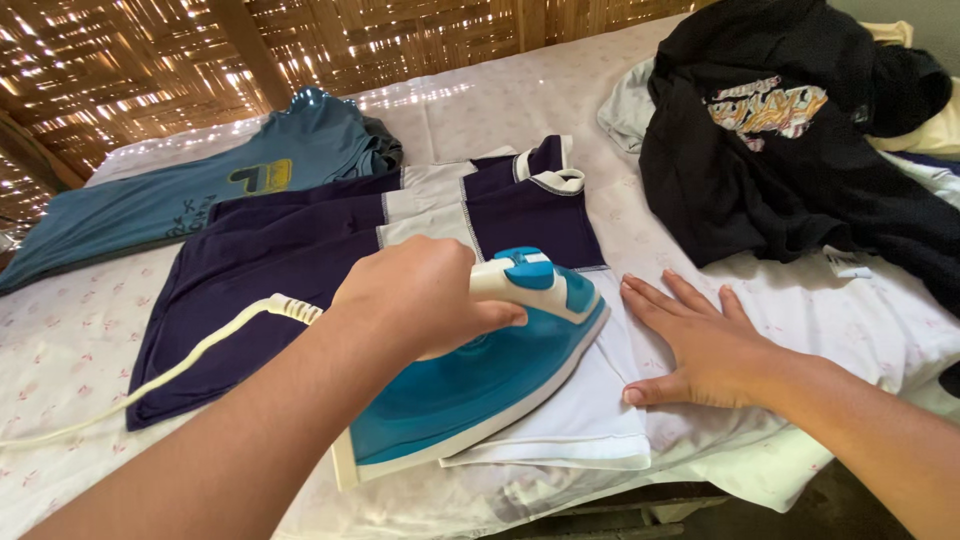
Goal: The person irons a dark blue and white short-sleeved shirt laid flat on a bed. They use a blue and white electric iron to smooth the fabric, then fold the shirt neatly. Other folded clothes are visible nearby.
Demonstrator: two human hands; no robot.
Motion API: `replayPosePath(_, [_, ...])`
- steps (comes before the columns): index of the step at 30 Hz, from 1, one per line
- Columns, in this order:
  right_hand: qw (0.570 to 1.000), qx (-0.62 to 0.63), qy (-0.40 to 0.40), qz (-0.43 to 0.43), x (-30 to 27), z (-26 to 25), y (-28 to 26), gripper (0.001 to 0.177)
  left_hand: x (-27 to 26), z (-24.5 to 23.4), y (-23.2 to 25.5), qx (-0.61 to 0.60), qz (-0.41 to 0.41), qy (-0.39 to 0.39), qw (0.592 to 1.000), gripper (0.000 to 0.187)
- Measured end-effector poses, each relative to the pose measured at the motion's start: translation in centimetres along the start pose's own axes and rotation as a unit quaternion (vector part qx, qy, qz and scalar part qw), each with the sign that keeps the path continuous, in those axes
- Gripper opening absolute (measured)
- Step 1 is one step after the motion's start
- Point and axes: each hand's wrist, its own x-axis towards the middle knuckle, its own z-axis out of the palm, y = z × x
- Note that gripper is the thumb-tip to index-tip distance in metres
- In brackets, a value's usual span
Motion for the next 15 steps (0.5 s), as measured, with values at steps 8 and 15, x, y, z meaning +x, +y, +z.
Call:
replayPosePath(8, [1.000, 0.007, 0.017, -0.002, 0.9, 1.3, 1.2, 0.138, 1.8, -0.2, 1.5, -0.031, -0.004, 0.038, 0.999, 0.063])
replayPosePath(15, [1.000, 0.031, 0.000, 0.002, 2.0, 1.4, 1.8, 0.144, -0.7, -0.2, 0.8, 0.011, 0.054, -0.010, 0.998, 0.064])
